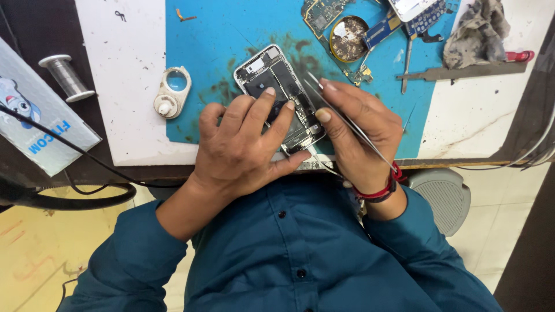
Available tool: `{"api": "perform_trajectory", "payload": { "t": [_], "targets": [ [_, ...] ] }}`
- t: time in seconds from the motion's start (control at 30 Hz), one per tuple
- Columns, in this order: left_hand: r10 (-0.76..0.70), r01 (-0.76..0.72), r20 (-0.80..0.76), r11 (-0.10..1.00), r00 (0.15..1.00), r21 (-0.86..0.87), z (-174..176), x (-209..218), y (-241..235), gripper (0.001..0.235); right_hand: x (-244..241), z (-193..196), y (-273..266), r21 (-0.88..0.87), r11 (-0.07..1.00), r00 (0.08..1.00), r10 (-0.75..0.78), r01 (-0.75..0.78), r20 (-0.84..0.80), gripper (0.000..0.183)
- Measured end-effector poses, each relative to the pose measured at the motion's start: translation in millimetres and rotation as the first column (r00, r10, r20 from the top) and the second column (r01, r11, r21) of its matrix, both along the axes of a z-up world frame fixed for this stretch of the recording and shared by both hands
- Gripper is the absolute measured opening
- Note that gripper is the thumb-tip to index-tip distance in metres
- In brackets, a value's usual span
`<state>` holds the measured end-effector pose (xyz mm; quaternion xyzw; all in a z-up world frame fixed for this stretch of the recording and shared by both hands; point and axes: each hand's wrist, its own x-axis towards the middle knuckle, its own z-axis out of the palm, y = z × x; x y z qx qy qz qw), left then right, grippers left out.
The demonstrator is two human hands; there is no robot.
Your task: The person uses tweezers and a green-handled tool to manipulate internal components of a disassembled smartphone, including the battery and logic board. They repeatedly adjust connectors and lift parts while the phone remains open on a workbench.
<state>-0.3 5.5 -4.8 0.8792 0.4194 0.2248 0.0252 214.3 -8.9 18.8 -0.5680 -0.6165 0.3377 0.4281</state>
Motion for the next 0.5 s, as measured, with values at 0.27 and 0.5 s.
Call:
{"api": "perform_trajectory", "payload": {
  "t": [0.27,0.5],
  "targets": [
    [0.004,-0.004,-0.003,1.000,1.000,-0.023,-3.5,-1.2,-2.2,0.059,0.0,0.3,-2.7,0.004,0.998,0.995,0.063,-0.063,0.076,0.018],
    [0.004,-0.002,0.033,0.999,0.999,-0.048,2.6,0.4,2.1,0.058,3.8,-0.5,-9.4,-0.060,0.997,0.999,0.037,-0.038,-0.024,0.013]
  ]
}}
